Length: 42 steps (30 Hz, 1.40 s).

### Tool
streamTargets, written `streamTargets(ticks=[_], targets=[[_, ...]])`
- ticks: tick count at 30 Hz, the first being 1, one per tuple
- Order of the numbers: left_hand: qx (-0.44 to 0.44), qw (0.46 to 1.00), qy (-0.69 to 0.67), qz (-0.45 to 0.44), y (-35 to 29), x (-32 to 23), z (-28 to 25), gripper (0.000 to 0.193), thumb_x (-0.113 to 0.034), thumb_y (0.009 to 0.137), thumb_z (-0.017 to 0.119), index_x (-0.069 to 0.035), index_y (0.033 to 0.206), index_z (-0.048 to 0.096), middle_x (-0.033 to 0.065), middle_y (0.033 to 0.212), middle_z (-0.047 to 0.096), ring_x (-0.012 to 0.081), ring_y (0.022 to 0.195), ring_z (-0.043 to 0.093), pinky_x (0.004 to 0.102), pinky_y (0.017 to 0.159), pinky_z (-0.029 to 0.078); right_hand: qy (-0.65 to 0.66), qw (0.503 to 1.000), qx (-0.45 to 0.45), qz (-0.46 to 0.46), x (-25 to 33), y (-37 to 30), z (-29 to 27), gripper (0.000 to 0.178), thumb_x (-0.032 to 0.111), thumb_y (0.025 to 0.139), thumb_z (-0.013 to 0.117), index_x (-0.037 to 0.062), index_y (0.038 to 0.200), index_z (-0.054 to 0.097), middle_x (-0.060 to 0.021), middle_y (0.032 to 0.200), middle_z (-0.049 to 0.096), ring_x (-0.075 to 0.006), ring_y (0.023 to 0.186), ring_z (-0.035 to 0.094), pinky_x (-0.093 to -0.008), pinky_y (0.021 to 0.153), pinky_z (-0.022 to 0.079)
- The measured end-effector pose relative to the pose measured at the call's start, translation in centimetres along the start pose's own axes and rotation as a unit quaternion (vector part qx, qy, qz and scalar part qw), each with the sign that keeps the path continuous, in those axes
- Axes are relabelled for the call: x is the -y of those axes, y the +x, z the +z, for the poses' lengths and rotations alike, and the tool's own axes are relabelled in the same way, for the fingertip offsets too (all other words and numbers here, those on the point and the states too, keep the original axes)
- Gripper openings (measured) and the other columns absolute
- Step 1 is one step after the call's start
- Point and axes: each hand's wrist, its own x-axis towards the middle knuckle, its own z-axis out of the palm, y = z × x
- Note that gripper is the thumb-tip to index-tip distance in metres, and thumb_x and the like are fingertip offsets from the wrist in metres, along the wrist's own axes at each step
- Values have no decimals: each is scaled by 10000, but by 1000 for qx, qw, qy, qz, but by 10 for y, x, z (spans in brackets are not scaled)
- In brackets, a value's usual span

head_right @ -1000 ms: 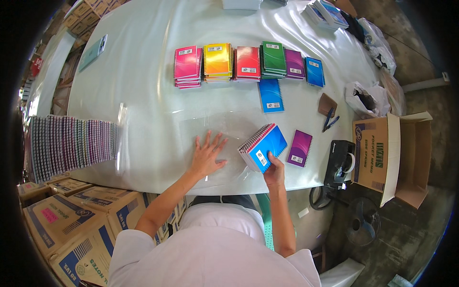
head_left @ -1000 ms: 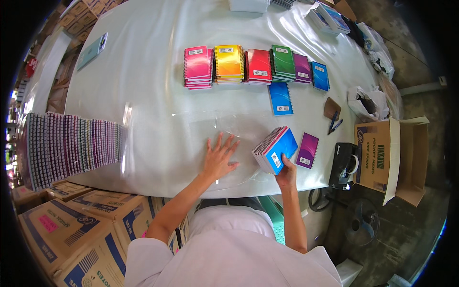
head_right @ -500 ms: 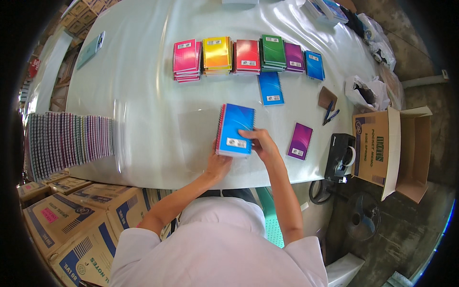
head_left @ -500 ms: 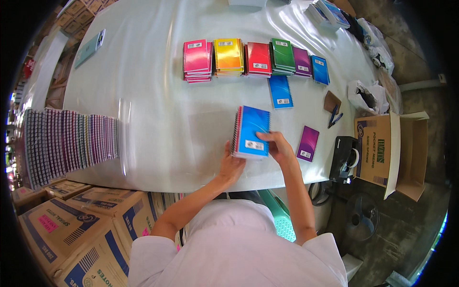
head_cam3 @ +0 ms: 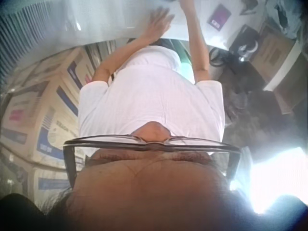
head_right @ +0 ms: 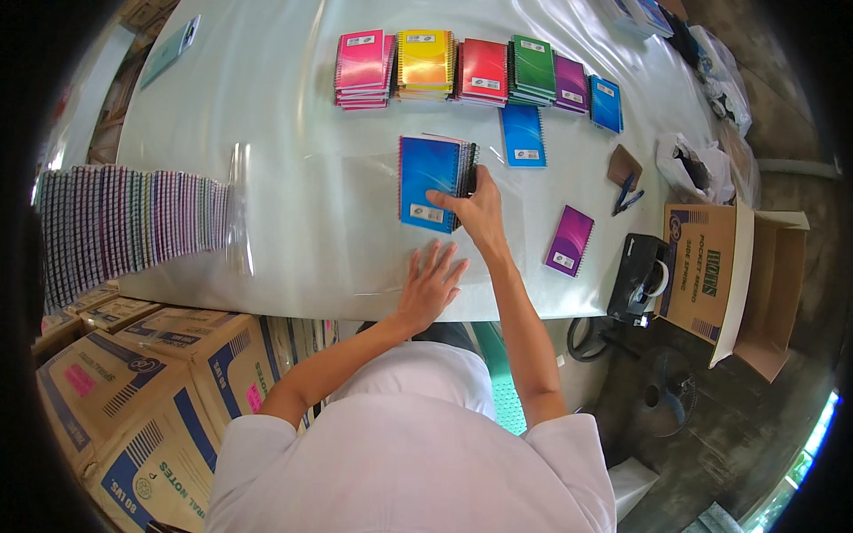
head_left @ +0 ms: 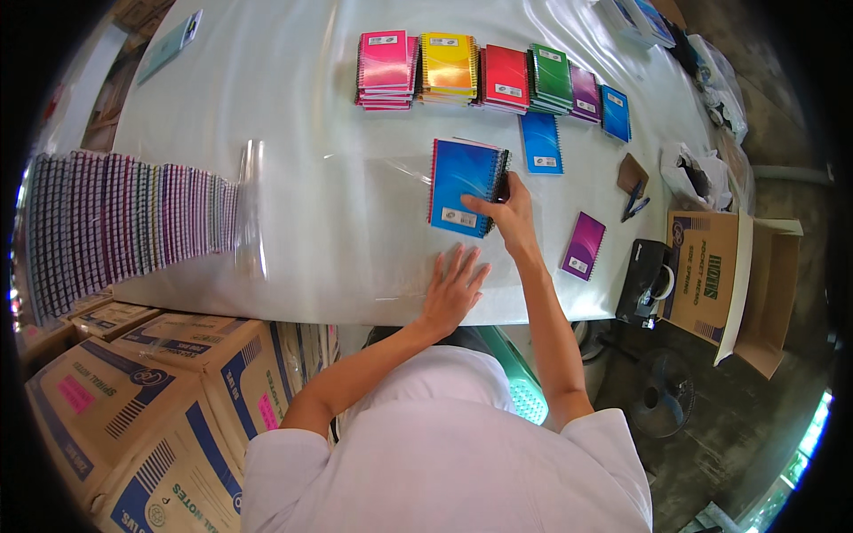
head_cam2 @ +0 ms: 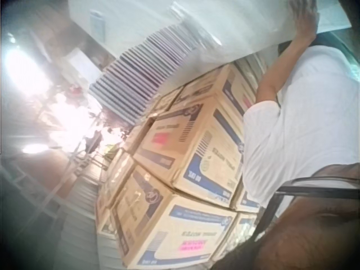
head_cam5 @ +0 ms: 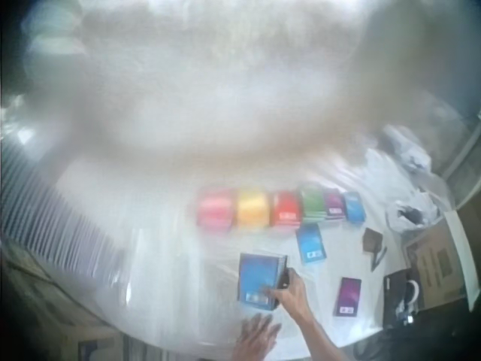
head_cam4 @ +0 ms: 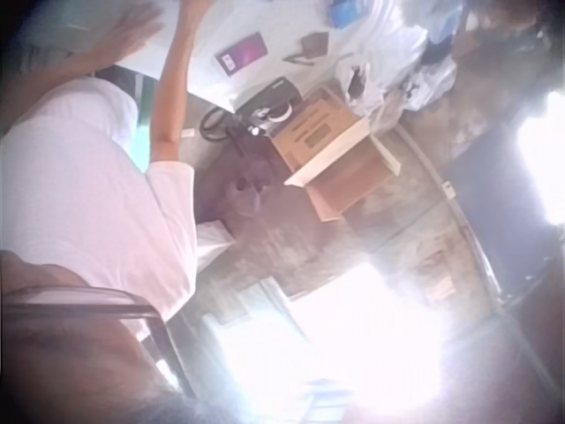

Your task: The person packages small colorful notebooks by placing stacks into plastic sleeves and securing them with tape.

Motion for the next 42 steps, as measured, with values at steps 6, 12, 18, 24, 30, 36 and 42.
streamTargets(ticks=[6, 12, 18, 24, 30, 36, 42], targets=[[34, 997, -67, -19, -7, 10, 21, 545, -271, 830, 666, -132, 1332, 507, 133, 1455, 348, 331, 1332, 341, 518, 1037, 336, 231, 909, 273, 216, -6, -30, 18, 608, 134, 610, 827, -135, 1093, 574, -190, 913, 659, -243, 742, 660, -313, 708, 529], [10, 1000, 1, 6, -4, 4, 14, 581, -288, 805, 687, -95, 1324, 513, 148, 1472, 325, 323, 1378, 291, 550, 1086, 250, 117, 949, 203, 212, -50, 5, 30, 582, 151, 664, 798, -146, 1106, 563, -188, 951, 658, -256, 837, 662, -326, 853, 506], [-16, 1000, 13, 6, -1, 1, 19, 642, -283, 783, 704, -88, 1352, 480, 149, 1475, 328, 348, 1401, 245, 587, 1108, 181, 93, 963, 179, 177, -35, 3, 30, 589, 154, 669, 793, -140, 1123, 560, -197, 1000, 646, -255, 892, 650, -322, 854, 499], [-18, 998, -41, -51, -2, -12, 11, 546, -196, 816, 663, -77, 1326, 509, 164, 1462, 351, 377, 1383, 262, 599, 1086, 231, 152, 961, 162, 165, -27, 3, 21, 687, 198, 603, 817, -144, 1137, 552, -222, 995, 651, -307, 914, 652, -372, 898, 483], [95, 967, -180, -156, -31, 49, -76, 549, -127, 843, 612, -215, 1367, 474, 136, 1475, 344, 367, 1386, 266, 570, 1071, 285, 115, 970, 144, 161, -52, 18, 12, 690, 208, 592, 817, -137, 1132, 563, -216, 988, 654, -313, 928, 637, -391, 896, 458], [-28, 989, 78, -125, -28, 113, -72, 643, -211, 807, 697, -241, 1394, 436, 53, 1481, 355, 317, 1406, 256, 578, 1087, 243, 109, 973, 135, 150, -45, 21, 14, 666, 215, 600, 813, -135, 1114, 575, -213, 977, 656, -297, 911, 634, -378, 879, 453], [-42, 982, 93, -159, -35, 101, -58, 725, -233, 787, 723, -220, 1426, 380, 44, 1497, 334, 300, 1417, 236, 589, 1095, 216, 127, 967, 169, 141, -30, 10, 26, 671, 208, 616, 820, -141, 1132, 568, -191, 1019, 656, -277, 925, 652, -342, 874, 486]])
